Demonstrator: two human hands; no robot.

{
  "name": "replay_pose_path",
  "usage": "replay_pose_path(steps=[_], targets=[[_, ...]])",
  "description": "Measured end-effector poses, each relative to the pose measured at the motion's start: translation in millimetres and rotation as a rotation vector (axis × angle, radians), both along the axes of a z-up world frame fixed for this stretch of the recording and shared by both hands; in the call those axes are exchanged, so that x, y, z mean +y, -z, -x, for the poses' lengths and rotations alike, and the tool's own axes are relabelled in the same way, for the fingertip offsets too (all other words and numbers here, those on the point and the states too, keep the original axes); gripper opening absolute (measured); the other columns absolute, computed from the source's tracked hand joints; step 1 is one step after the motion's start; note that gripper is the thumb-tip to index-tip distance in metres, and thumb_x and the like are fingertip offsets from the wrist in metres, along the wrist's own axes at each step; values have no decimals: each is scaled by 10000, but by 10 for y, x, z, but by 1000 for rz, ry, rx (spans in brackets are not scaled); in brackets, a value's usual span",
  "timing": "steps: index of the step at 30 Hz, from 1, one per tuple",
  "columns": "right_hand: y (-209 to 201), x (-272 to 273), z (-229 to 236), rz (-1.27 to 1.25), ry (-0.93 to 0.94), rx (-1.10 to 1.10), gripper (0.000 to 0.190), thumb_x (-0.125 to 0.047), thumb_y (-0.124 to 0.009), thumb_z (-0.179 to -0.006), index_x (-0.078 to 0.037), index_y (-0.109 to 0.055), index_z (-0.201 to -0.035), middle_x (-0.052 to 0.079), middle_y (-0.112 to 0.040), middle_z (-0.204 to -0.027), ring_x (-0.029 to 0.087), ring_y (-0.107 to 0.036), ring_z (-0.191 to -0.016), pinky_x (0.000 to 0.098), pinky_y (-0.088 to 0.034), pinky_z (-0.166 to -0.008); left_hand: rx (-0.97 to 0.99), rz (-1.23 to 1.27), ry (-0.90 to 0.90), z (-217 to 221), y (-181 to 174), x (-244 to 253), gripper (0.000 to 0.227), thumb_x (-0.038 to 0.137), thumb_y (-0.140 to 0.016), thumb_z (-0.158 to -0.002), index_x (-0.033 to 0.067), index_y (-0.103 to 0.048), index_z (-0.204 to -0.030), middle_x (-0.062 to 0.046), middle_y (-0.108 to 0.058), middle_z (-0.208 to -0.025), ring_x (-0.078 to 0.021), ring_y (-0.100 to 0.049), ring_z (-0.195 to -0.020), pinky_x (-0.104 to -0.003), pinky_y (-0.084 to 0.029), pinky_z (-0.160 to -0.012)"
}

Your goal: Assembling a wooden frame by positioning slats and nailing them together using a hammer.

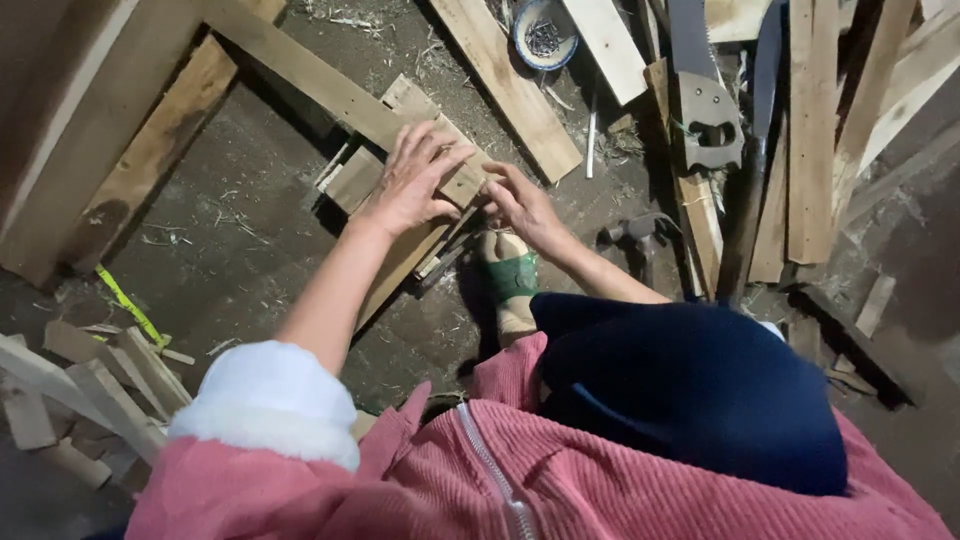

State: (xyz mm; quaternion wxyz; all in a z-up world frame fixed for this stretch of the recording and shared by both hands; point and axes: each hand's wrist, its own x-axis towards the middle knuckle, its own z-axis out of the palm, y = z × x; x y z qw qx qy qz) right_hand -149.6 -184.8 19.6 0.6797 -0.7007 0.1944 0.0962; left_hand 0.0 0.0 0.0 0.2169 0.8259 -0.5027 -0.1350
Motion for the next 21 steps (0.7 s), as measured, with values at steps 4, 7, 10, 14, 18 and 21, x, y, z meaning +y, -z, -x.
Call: replay_pose_path(steps=[4, 7, 10, 14, 18, 21], targets=[[158, 65, -166, -73, 5, 6, 439, -468, -511, -1076, -174, -598, -1389, 152, -686, -1028, 214, -731, -902, 328, -654, -673, -28, -27, -58, 145, -185, 126, 921, 339, -938, -652, 314, -527, -1476, -62, -419, -1471, -395, -269, -1453, -659, -233, -1200], [239, 74, -201, -20, 28, -16, 339, -358, -610, -1052, -130, -647, -1301, 162, -723, -974, 224, -736, -828, 295, -630, -619, -95, 54, -246, 292, -119, 151, 907, 258, -981, -679, 290, -535, -1469, -84, -419, -1402, -381, -379, -1380, -615, -359, -1154], [266, 84, -200, -46, 34, -35, 295, -339, -647, -1034, -141, -650, -1254, 134, -721, -951, 212, -724, -811, 293, -623, -609, 61, 91, -637, 453, -50, 224, 779, 140, -925, -785, 227, -535, -1454, -72, -479, -1163, -332, -528, -1127, -543, -453, -995], [317, 88, -132, -126, 61, -56, 302, -311, -686, -1013, -140, -648, -1260, 110, -710, -929, 183, -702, -808, 290, -629, -613, 516, 297, -945, 513, 25, 182, 675, 176, -741, -936, 248, -396, -1512, -65, -629, -1047, -227, -665, -965, -390, -532, -838], [444, 42, -114, -168, 73, -48, 316, -275, -684, -1015, -120, -633, -1286, 110, -708, -974, 187, -705, -828, 296, -641, -630, 796, 467, -1111, 404, 105, 17, 758, 32, -726, -901, 248, -328, -1509, -56, -633, -956, -115, -708, -677, -188, -614, -587], [394, 43, -77, -148, 61, -45, 328, -266, -689, -1012, -99, -630, -1289, 135, -708, -997, 193, -689, -849, 327, -645, -651, 850, 537, -1104, 393, 275, -33, 817, -46, -700, -894, 277, -294, -1526, -81, -630, -916, -163, -734, -600, -196, -621, -497]])
